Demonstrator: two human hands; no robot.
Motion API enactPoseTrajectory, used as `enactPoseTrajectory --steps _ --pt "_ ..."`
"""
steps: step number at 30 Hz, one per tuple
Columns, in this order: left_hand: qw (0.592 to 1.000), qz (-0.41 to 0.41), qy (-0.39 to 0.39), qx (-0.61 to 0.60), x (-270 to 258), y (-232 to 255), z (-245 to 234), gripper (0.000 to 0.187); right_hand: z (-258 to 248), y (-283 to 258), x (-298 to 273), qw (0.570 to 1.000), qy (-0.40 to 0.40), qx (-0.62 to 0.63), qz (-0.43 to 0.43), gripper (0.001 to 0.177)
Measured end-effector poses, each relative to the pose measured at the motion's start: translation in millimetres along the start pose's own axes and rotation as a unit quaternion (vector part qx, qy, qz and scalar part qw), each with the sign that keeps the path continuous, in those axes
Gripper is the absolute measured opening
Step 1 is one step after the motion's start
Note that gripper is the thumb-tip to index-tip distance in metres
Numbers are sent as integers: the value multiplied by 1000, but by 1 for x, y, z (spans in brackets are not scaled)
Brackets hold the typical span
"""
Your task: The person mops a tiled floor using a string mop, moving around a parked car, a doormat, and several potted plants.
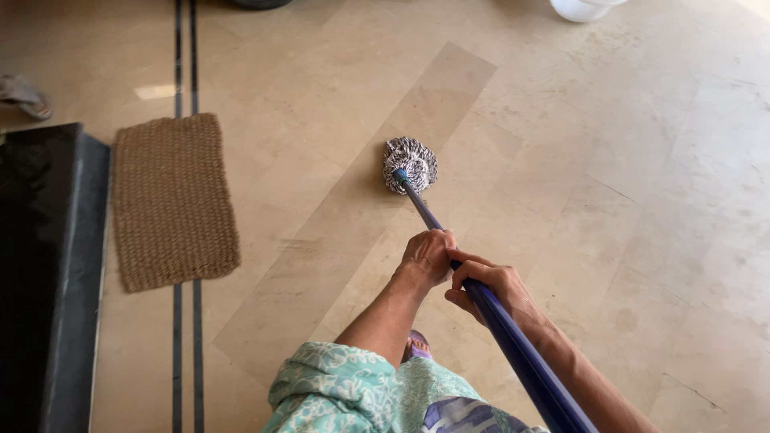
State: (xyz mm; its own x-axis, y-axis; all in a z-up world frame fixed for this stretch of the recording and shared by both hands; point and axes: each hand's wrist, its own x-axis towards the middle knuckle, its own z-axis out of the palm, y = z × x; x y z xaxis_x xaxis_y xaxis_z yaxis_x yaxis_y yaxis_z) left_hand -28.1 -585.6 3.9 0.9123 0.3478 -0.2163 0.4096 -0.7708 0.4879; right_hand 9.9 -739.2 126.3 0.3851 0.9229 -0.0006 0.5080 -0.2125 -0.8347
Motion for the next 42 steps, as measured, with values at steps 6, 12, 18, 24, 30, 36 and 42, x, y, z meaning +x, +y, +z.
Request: enactPoseTrajectory --steps 6,12,18,24,30,36,42 --pt "996 -11 76 -37 -151 -56 -15 14 79 -105 -37 991 -129 23 13 11" --pt "997 -55 33 -46 -296 -75 -43 32 149 -181 -87 982 -172 61 -53 10" --pt "994 -65 90 -7 -311 -150 8 22 220 -146 -80 982 -160 54 -87 10" --pt "989 -127 68 -21 -262 -203 9 37 249 -118 -47 974 -113 34 -195 14" --pt "995 -62 78 -29 -198 -98 22 16 134 -106 -70 994 -88 -27 -52 16" --pt "998 5 -35 -49 -157 33 61 22 42 -56 -145 996 -28 -75 41 11" --pt "997 8 -8 72 -83 33 137 40 62 37 -152 999 31 3 40 9"
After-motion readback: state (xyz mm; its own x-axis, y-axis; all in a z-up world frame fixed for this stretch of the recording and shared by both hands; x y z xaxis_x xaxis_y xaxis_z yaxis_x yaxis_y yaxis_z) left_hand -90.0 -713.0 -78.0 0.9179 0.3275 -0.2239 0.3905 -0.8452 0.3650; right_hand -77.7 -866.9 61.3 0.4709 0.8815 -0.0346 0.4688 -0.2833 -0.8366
